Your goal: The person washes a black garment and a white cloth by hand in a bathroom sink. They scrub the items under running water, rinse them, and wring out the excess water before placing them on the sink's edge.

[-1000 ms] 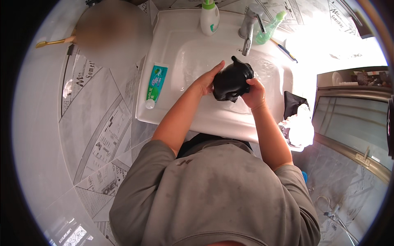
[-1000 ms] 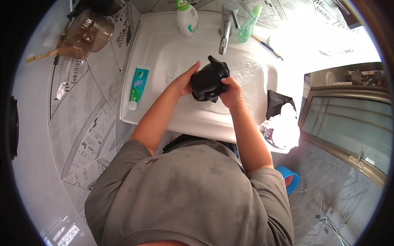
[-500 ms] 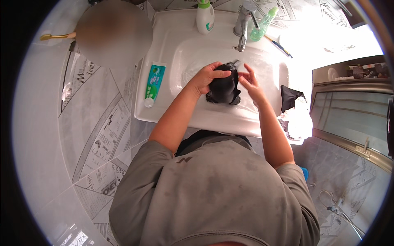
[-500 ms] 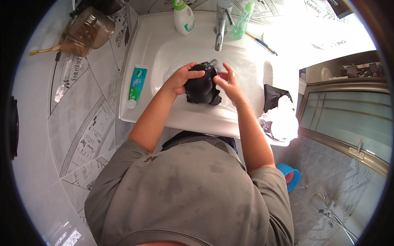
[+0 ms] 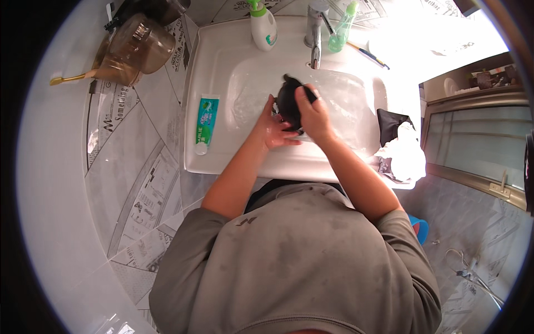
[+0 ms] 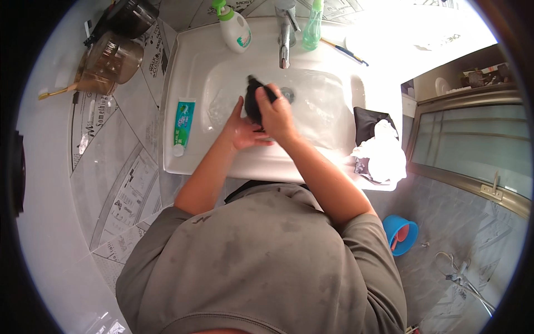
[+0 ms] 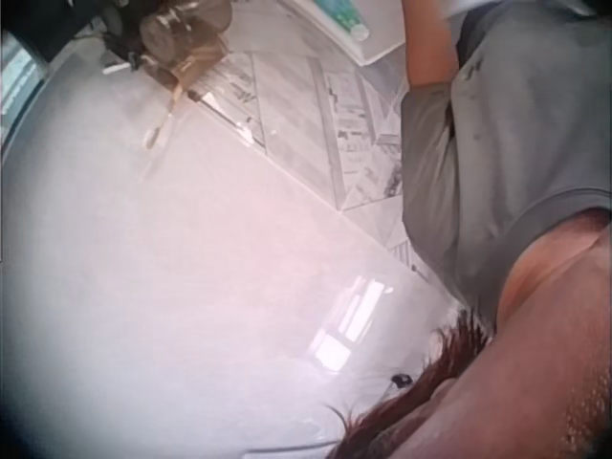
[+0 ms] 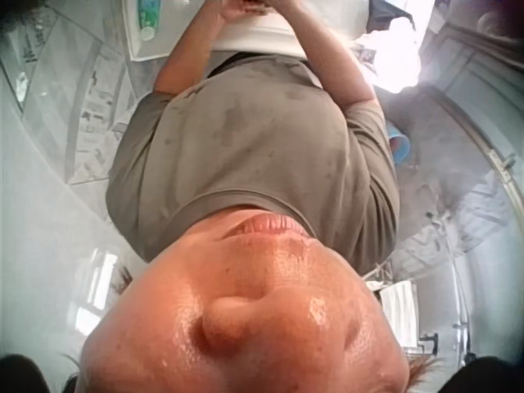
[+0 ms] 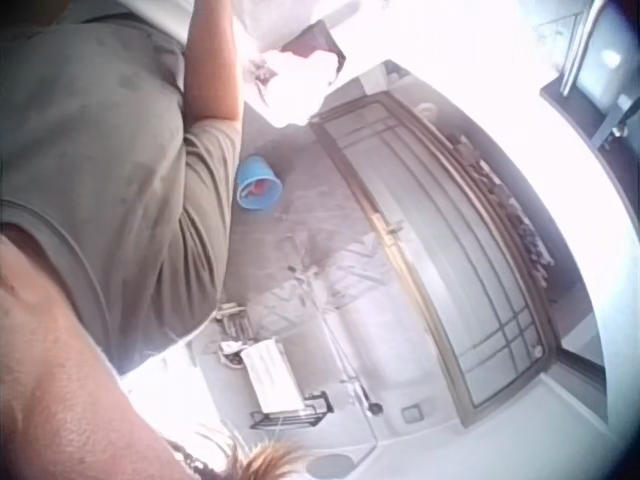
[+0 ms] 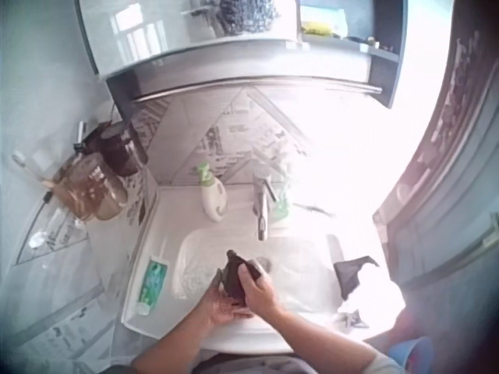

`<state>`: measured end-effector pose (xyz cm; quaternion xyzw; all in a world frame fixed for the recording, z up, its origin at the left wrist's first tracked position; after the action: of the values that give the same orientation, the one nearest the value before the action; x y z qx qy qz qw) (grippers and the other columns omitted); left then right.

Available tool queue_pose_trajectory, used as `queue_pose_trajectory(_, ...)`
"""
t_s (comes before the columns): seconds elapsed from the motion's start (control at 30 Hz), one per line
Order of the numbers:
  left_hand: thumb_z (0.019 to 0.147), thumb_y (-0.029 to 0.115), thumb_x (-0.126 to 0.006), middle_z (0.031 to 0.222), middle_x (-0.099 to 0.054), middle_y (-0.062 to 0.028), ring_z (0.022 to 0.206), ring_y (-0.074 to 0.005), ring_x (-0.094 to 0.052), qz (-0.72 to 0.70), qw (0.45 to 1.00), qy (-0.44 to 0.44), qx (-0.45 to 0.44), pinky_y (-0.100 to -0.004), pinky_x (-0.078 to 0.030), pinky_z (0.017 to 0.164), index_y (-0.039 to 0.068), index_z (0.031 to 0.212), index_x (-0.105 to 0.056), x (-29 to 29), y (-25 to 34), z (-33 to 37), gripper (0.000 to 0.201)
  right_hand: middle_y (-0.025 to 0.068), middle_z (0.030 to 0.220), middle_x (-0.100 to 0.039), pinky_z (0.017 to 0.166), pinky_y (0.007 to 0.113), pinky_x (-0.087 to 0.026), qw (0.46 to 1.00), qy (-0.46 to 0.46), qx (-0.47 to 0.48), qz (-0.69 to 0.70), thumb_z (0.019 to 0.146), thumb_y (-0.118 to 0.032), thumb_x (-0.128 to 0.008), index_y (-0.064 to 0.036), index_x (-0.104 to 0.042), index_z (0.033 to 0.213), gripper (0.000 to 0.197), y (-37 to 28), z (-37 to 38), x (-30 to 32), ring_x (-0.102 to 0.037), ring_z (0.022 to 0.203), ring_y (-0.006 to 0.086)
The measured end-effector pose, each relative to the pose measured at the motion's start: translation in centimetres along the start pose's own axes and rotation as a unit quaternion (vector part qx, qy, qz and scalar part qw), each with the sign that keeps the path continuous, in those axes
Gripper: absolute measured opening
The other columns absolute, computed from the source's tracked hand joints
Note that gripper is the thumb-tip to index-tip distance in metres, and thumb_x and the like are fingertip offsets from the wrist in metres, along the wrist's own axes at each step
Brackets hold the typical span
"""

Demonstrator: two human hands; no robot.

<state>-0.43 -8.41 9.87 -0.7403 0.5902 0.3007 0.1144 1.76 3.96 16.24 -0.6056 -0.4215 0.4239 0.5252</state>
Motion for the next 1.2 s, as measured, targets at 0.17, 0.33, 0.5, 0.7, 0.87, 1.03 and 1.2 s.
queue_pose_trajectory(0.17,0.089,0.068,-0.04,0.099,-0.065,-0.0111,0.091,-0.0291,-0.063,-0.045,0.949,-0.303,-0.075,-0.0434,-0.051,0.083,0.008,0.099,-0.063,0.7,-0.1,3.0,0.065,0.0234,0.092,-0.063,0.078,0.039,-0.046,0.982,-0.149,0.025,-0.113,0.095,-0.036,-0.051,0.0011,-0.06,0.1,0.039,0.3,-2.9,-4.1,-0.059,0.089,0.0373)
queue_pose_trajectory(0.33,0.088,0.061,-0.049,0.088,-0.065,-0.0103,0.077,-0.0256,-0.062,-0.174,0.946,-0.247,-0.116,-0.0373,-0.053,0.07,0.007,0.091,-0.062,-0.5,0.1,1.6,0.056,0.0207,0.069,-0.063,0.065,0.043,-0.05,0.966,-0.13,-0.011,-0.225,0.092,-0.037,-0.054,0.0009,-0.06,0.087,0.039,-0.5,-3.2,-3.9,-0.062,0.07,0.0411)
queue_pose_trajectory(0.5,0.091,0.05,-0.045,0.085,-0.063,-0.0082,0.078,-0.0242,-0.06,-0.168,0.89,-0.373,-0.201,-0.0391,-0.05,0.076,0.011,0.088,-0.059,0.8,-0.2,3.2,0.042,0.0161,0.067,-0.062,0.054,0.047,-0.048,0.89,-0.064,0.184,-0.412,0.088,-0.03,-0.059,-0.0066,-0.049,0.073,0.03,0.9,-3.5,-4.8,-0.061,0.063,0.0388)
queue_pose_trajectory(0.7,0.095,0.038,-0.042,0.089,-0.064,-0.0044,0.083,-0.0212,-0.06,-0.198,0.93,0.004,-0.31,-0.0384,-0.049,0.079,0.01,0.094,-0.063,1.5,-0.9,3.1,0.035,0.0186,0.076,-0.065,0.062,0.048,-0.05,0.881,-0.018,0.049,-0.47,0.089,-0.027,-0.055,-0.0073,-0.057,0.084,0.021,2.2,0.3,-2.9,-0.063,0.072,0.0386)
queue_pose_trajectory(0.87,0.084,0.027,-0.063,0.079,-0.059,-0.0018,0.077,-0.0128,-0.054,0.022,0.905,0.116,-0.409,-0.0298,-0.046,0.072,0.002,0.081,-0.065,-2.9,-1.4,0.9,0.025,0.0222,0.092,-0.067,0.076,0.044,-0.049,0.912,0.011,-0.048,-0.407,0.093,-0.03,-0.051,-0.0018,-0.064,0.094,0.031,9.0,4.4,4.3,-0.063,0.091,0.0354)
queue_pose_trajectory(1.03,0.082,0.053,-0.066,0.129,-0.053,-0.0151,0.118,-0.0272,-0.053,-0.094,0.928,0.176,-0.316,-0.0393,-0.042,0.099,-0.003,0.126,-0.05,0.6,2.3,1.3,0.073,0.0049,0.104,-0.063,0.081,0.032,-0.048,0.961,0.077,-0.233,0.131,0.093,-0.042,-0.058,-0.0039,-0.056,0.115,0.044,9.0,2.3,6.8,-0.059,0.088,0.0136)
queue_pose_trajectory(1.2,0.078,0.046,-0.074,0.134,-0.048,-0.0167,0.125,-0.0265,-0.045,0.086,0.895,0.322,-0.296,-0.0384,-0.038,0.101,-0.007,0.13,-0.045,3.0,1.9,4.1,0.08,0.0046,0.107,-0.061,0.084,0.031,-0.046,0.955,0.035,-0.224,0.193,0.091,-0.04,-0.061,-0.0057,-0.057,0.114,0.042,11.2,0.3,8.6,-0.058,0.092,0.0152)
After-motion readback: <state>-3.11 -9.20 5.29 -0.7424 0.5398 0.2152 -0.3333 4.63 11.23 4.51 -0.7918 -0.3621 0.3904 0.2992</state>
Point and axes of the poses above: each hand's wrist, its own z-axis towards the middle knuckle, its own x-axis out of the back of the hand, y = z × x, the point moved 3 cm from there along z, towards the middle knuckle
